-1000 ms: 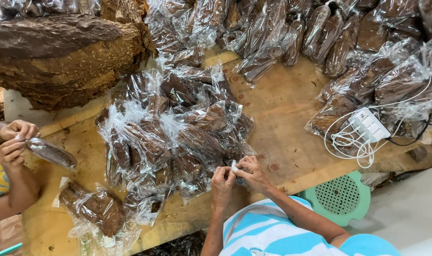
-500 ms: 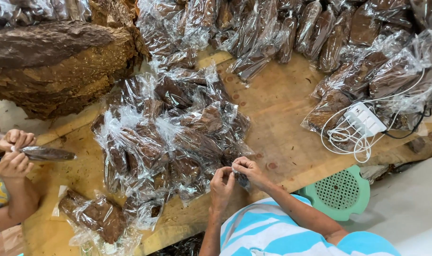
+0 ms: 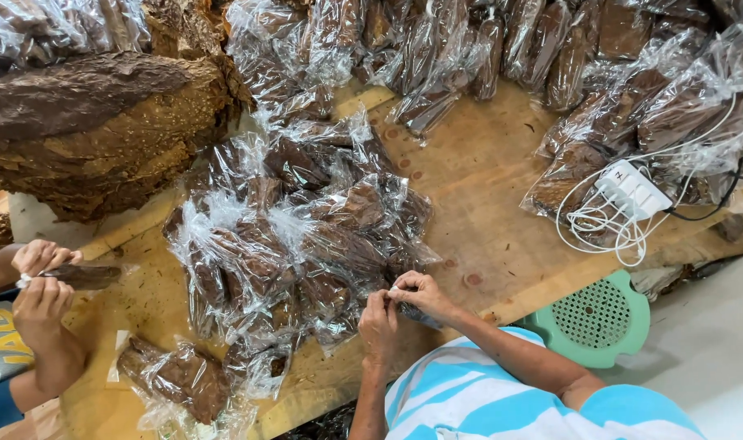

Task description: Packaging brown blocks into individual plastic bags on a wooden table.

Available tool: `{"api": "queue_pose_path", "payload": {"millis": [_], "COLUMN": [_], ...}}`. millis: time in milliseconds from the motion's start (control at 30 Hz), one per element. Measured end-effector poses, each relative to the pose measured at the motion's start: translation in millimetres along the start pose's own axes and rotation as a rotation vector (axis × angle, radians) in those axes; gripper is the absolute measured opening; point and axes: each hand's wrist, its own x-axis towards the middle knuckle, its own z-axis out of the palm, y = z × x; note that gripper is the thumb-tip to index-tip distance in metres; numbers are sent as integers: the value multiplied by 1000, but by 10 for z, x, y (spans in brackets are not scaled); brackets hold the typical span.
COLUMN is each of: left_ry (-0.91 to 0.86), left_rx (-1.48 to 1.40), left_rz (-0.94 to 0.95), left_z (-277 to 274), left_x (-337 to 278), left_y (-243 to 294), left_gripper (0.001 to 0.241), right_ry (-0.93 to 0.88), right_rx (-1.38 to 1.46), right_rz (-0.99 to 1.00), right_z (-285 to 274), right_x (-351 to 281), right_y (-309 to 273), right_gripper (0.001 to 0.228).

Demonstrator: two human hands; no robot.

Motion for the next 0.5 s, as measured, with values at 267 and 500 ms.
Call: {"api": "queue_pose_path", "payload": {"millis": [267,500], "left_ry": [-63,-157], "left_rx": [-103,-122], "left_rz": [-4,94], "left_z": [-179,-290], "left_x": [-6,-29], "left_y": [21,-83], "left_gripper": [13,10], "right_ry": [-60,-142], "right_rx": [-6,-100], "right_rz": [5,-26], "right_z": [2,-33], "right_x": [-28,17], "right_y": [-5,251], "right_gripper": [16,21]}}
